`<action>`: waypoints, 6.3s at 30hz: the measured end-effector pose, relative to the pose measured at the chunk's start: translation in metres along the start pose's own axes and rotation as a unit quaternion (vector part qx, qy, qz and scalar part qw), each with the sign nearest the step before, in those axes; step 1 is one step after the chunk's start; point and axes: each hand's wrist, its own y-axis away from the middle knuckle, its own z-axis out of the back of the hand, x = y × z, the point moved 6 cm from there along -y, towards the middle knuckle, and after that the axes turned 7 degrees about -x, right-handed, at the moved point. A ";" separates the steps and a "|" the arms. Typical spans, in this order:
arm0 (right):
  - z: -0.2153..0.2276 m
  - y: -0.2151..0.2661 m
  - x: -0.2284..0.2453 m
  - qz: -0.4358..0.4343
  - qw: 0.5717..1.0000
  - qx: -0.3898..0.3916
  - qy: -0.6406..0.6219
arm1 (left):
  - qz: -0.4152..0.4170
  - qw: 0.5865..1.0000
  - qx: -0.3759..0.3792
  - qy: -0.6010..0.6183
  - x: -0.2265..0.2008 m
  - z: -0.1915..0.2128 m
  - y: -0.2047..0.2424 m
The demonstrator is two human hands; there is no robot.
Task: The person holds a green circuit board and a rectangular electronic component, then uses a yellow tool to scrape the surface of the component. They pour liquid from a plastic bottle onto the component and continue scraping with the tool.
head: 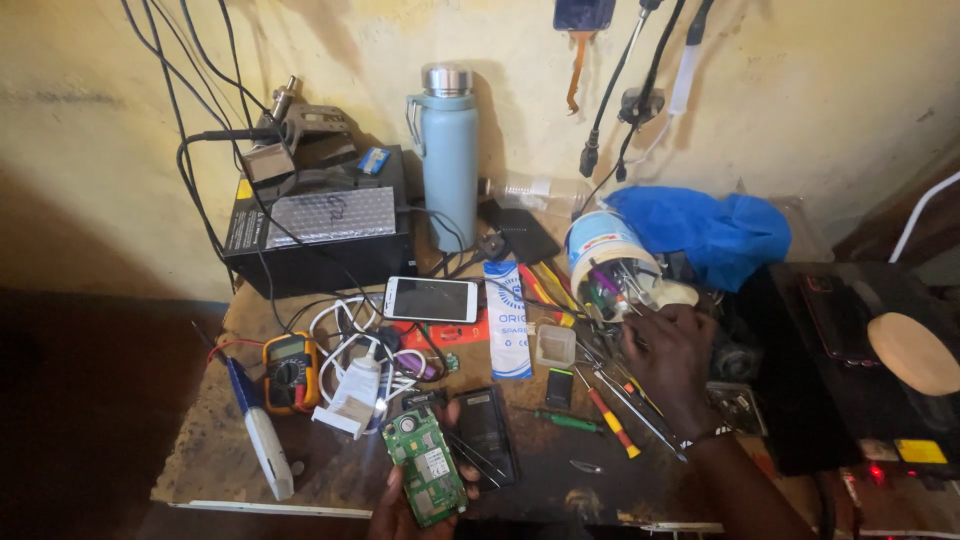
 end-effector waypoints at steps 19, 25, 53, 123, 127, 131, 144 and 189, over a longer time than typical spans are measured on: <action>0.007 -0.017 -0.005 -0.176 0.978 0.087 -0.076 | -0.028 0.997 0.060 0.036 0.001 0.003 -0.001; -0.023 -0.036 -0.004 -0.213 0.954 0.211 0.016 | -0.010 0.997 0.065 0.048 0.003 0.008 -0.004; 0.062 -0.043 -0.048 -0.612 0.651 -0.110 -0.434 | -0.014 0.997 0.044 0.064 0.004 0.009 -0.005; 0.105 0.113 0.027 -0.412 0.892 0.107 -0.148 | 0.104 0.983 0.125 0.090 0.014 -0.005 0.013; 0.112 0.121 0.047 -0.407 0.870 0.135 -0.244 | 0.109 0.981 0.113 0.115 0.012 -0.002 0.011; 0.117 0.099 0.097 -0.419 0.824 0.172 -0.341 | 0.093 0.984 0.117 0.096 0.010 0.000 0.009; 0.127 0.098 0.196 -0.427 0.773 0.277 -0.377 | 0.085 0.990 0.104 0.052 0.020 0.013 0.005; 0.097 0.111 0.220 -0.562 0.615 0.354 -0.425 | 0.082 0.983 0.154 -0.051 0.020 -0.006 0.018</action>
